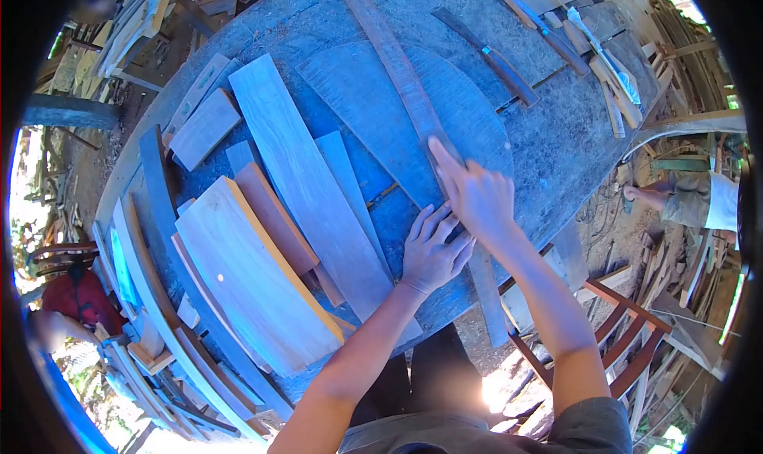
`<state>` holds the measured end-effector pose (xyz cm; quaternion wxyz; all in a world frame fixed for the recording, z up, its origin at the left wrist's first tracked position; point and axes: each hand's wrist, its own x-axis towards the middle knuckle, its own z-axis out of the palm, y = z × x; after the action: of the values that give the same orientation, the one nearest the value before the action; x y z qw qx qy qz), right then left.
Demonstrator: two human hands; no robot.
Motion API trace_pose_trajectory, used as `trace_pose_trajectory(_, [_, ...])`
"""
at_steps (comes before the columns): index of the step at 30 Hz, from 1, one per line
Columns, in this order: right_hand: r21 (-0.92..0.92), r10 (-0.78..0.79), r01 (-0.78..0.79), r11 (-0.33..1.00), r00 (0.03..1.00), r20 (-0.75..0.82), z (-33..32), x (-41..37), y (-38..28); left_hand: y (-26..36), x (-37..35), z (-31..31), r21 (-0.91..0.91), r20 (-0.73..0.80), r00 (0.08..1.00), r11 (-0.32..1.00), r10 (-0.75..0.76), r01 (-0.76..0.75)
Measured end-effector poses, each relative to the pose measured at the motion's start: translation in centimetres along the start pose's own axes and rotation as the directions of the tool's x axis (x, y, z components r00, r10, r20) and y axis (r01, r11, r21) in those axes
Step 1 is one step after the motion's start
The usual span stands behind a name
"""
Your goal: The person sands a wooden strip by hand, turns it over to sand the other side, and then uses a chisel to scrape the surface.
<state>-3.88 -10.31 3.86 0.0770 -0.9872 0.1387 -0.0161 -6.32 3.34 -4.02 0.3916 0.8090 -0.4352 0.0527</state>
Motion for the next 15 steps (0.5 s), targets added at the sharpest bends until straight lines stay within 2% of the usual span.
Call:
trace_pose_trajectory(3, [-0.036,-0.006,0.005,0.999,1.0,-0.026,0.1,0.0,0.0,0.0,0.0,-0.1,-0.018,0.015,1.0,1.0,0.0,0.0])
trace_pose_trajectory(5, [-0.046,-0.048,0.042,0.998,0.989,-0.138,0.7,4.4,-0.6,0.3,0.3,-0.4,0.03,0.001,1.0,0.999,0.012,-0.012])
trace_pose_trajectory(7, [0.018,-0.019,0.022,1.0,0.987,-0.157,1.4,9.7,-1.5,0.3,0.3,-0.4,0.043,0.003,1.0,0.999,0.011,-0.011])
trace_pose_trajectory(10, [0.107,0.004,0.021,0.994,0.973,-0.229,2.4,11.9,-1.7,0.5,0.2,-0.3,0.046,-0.003,1.0,0.999,0.009,-0.009])
trace_pose_trajectory(13, [0.046,0.011,-0.001,0.999,0.976,-0.216,1.2,5.8,-1.0,0.2,0.2,-0.3,0.029,-0.007,1.0,0.999,0.016,-0.016])
trace_pose_trajectory(15, [-0.008,0.036,-0.036,0.999,0.997,-0.068,0.1,1.3,-0.6,0.1,0.3,-0.2,0.018,-0.002,1.0,1.0,0.009,-0.009])
